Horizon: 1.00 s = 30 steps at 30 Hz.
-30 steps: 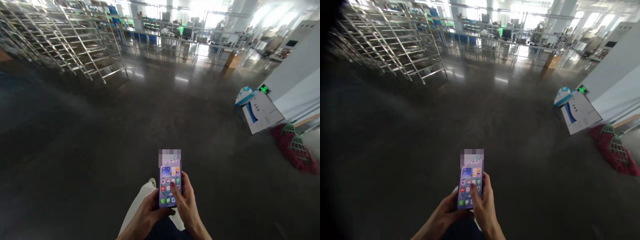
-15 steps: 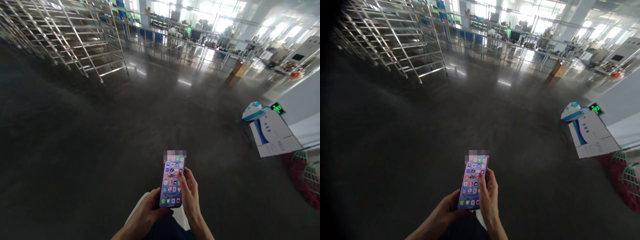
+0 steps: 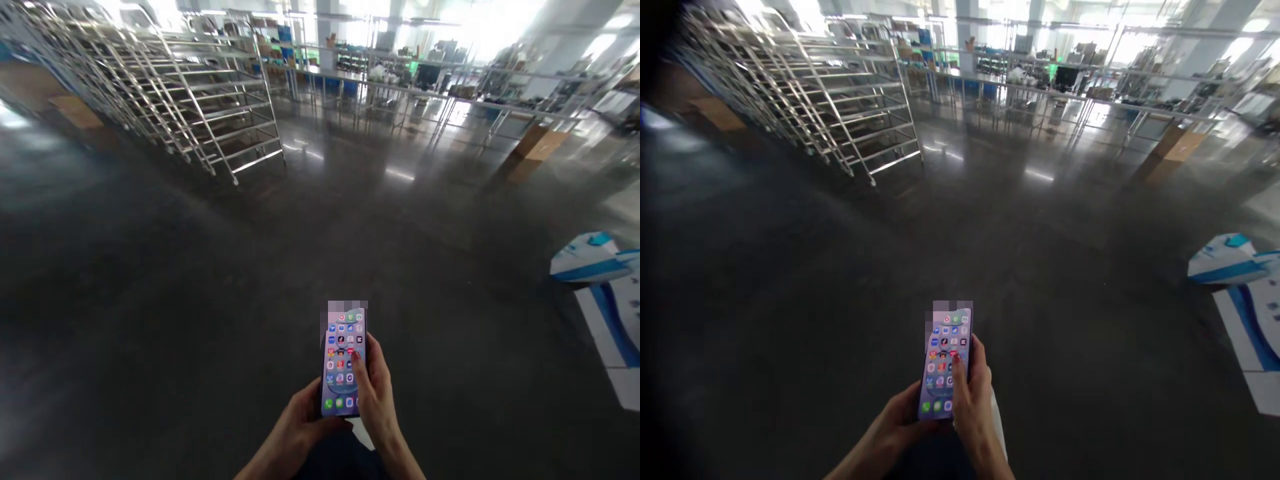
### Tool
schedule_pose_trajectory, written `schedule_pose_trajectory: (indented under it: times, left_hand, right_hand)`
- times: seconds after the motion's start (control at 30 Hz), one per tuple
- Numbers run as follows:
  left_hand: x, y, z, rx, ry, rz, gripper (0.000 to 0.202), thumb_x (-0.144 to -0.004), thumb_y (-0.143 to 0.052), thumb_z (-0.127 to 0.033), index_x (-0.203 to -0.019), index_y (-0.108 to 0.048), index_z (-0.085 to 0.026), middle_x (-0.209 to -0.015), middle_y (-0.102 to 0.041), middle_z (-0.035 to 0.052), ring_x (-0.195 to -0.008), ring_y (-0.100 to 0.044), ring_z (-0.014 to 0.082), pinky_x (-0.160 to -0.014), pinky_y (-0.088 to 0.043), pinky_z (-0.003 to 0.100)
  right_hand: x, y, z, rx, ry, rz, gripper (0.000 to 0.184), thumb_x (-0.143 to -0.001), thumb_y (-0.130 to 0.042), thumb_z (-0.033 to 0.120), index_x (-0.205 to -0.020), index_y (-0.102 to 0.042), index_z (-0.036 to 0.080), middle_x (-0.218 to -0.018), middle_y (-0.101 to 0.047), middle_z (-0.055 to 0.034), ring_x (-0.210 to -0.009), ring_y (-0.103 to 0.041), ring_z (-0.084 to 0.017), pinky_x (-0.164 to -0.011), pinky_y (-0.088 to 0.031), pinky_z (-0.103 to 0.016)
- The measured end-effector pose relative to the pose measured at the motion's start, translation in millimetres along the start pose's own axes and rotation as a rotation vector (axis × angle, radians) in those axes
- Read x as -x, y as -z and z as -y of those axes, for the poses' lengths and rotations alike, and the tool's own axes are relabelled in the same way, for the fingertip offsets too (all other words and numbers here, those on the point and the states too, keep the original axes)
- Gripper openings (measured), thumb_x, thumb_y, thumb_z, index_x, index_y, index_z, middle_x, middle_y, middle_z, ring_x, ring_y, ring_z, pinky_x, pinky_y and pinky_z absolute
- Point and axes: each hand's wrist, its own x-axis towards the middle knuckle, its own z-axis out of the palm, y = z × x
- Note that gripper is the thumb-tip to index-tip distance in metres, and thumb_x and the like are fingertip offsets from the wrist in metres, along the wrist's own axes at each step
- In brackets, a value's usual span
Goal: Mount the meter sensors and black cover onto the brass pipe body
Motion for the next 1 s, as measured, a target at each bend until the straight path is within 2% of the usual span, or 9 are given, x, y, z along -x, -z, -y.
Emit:
schedule_pose_trajectory:
  times: [0.2, 0.3, 0.4, 0.53, 0.67, 0.83, 0.9, 1.0]
  left_hand:
    - [-117, -16.1, -61, 0.024, -0.082, -0.069, 0.048, -0.074, -0.076, -0.016, -0.119, -0.057, -0.018, -0.115, -0.061, 0.0101, -0.102, -0.058, 0.0312, -0.089, -0.048, 0.043]
    - [-172, -13.4, -89, 0.037, -0.083, -0.098, 0.046, -0.074, -0.076, -0.016, -0.117, -0.058, -0.017, -0.112, -0.062, 0.0099, -0.098, -0.06, 0.0294, -0.087, -0.048, 0.041]
    - [-227, -0.7, -121, 0.056, -0.07, -0.104, 0.046, -0.073, -0.076, -0.017, -0.116, -0.058, -0.015, -0.11, -0.063, 0.011, -0.095, -0.06, 0.0289, -0.084, -0.049, 0.039]
    - [-302, 34.8, -173, 0.017, -0.066, -0.066, 0.048, -0.076, -0.075, -0.018, -0.119, -0.056, -0.014, -0.112, -0.062, 0.0122, -0.103, -0.058, 0.031, -0.089, -0.047, 0.039]
    - [-378, 81.0, -242, -0.012, -0.088, 0.004, 0.046, -0.078, -0.072, -0.018, -0.121, -0.055, -0.017, -0.116, -0.06, 0.0109, -0.107, -0.056, 0.031, -0.09, -0.045, 0.038]
    - [-472, 134.1, -327, -0.067, -0.026, 0.025, 0.041, -0.077, -0.073, -0.02, -0.114, -0.058, -0.017, -0.112, -0.062, 0.0099, -0.105, -0.057, 0.0304, -0.092, -0.044, 0.038]
    - [-510, 151.1, -352, -0.106, -0.007, 0.024, 0.041, -0.077, -0.074, -0.021, -0.114, -0.057, -0.015, -0.109, -0.063, 0.0101, -0.104, -0.057, 0.0301, -0.092, -0.044, 0.038]
    - [-568, 170.9, -383, -0.11, 0.017, 0.036, 0.043, -0.075, -0.074, -0.021, -0.114, -0.057, -0.013, -0.107, -0.063, 0.0107, -0.103, -0.057, 0.0301, -0.09, -0.045, 0.039]
  right_hand:
    - [-141, 21, 53, 0.055, -0.043, 0.201, 0.056, -0.081, -0.062, 0.037, -0.13, -0.038, 0.022, -0.116, -0.063, -0.0094, -0.099, -0.063, -0.023, -0.086, -0.053, -0.038]
    - [-207, 20, 68, 0.012, -0.068, 0.19, 0.051, -0.082, -0.059, 0.039, -0.126, -0.041, 0.02, -0.114, -0.064, -0.0097, -0.098, -0.063, -0.022, -0.083, -0.053, -0.034]
    - [-275, 11, 76, 0.008, -0.072, 0.138, 0.044, -0.083, -0.057, 0.041, -0.119, -0.047, 0.018, -0.109, -0.065, -0.0102, -0.092, -0.064, -0.02, -0.078, -0.053, -0.033]
    - [-372, -13, 87, 0.004, -0.06, 0.09, 0.039, -0.083, -0.056, 0.044, -0.112, -0.052, 0.017, -0.101, -0.067, -0.0088, -0.085, -0.064, -0.019, -0.073, -0.052, -0.031]
    - [-473, -50, 108, -0.008, -0.084, 0.041, 0.038, -0.083, -0.056, 0.049, -0.105, -0.054, 0.018, -0.09, -0.069, -0.0064, -0.071, -0.064, -0.016, -0.062, -0.051, -0.026]
    - [-593, -93, 138, -0.043, -0.112, -0.039, 0.037, -0.083, -0.054, 0.053, -0.097, -0.054, 0.018, -0.076, -0.067, -0.002, -0.057, -0.059, -0.012, -0.051, -0.046, -0.022]
    - [-639, -103, 145, -0.049, -0.125, -0.074, 0.037, -0.082, -0.054, 0.054, -0.092, -0.054, 0.018, -0.071, -0.065, -0.0002, -0.051, -0.056, -0.011, -0.046, -0.044, -0.021]
    - [-705, -110, 150, -0.062, -0.148, -0.113, 0.035, -0.081, -0.055, 0.054, -0.087, -0.054, 0.019, -0.069, -0.064, 0.0007, -0.052, -0.055, -0.011, -0.047, -0.044, -0.021]
